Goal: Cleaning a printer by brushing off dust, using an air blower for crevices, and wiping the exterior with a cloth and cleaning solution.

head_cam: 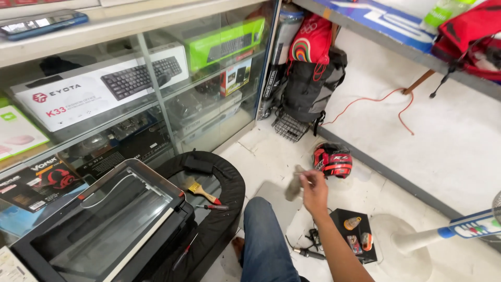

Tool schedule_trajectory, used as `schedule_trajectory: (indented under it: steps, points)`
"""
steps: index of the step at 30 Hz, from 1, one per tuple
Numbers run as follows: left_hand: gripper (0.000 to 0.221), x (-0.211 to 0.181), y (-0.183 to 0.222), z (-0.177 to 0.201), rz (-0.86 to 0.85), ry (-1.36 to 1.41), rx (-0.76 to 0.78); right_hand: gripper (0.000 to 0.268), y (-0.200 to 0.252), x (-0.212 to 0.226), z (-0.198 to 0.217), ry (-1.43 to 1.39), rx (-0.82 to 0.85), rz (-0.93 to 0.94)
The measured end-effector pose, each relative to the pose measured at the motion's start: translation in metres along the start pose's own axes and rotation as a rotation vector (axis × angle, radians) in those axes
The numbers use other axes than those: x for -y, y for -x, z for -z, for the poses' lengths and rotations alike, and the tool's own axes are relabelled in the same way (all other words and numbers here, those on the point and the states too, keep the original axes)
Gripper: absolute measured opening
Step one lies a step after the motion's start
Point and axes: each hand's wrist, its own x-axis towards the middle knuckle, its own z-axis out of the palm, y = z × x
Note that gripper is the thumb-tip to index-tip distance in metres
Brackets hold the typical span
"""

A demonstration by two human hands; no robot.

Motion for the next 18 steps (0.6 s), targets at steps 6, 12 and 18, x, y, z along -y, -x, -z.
schedule_trajectory:
  steps: [6,12,18]
  points:
    - [0.098,-0.049,-0.011,-0.078,-0.240,0.071,0.353,0.011,0.025,0.201,-0.032,-0.375,0.833,0.427]
    - [0.035,-0.029,-0.066,-0.125,-0.027,0.205,0.569,0.013,-0.051,0.288,-0.089,-0.440,1.403,0.613]
    - [0.108,-0.087,-0.102,-0.098,-0.382,-0.021,0.109,0.010,-0.253,0.352,-0.122,-0.129,0.974,0.955]
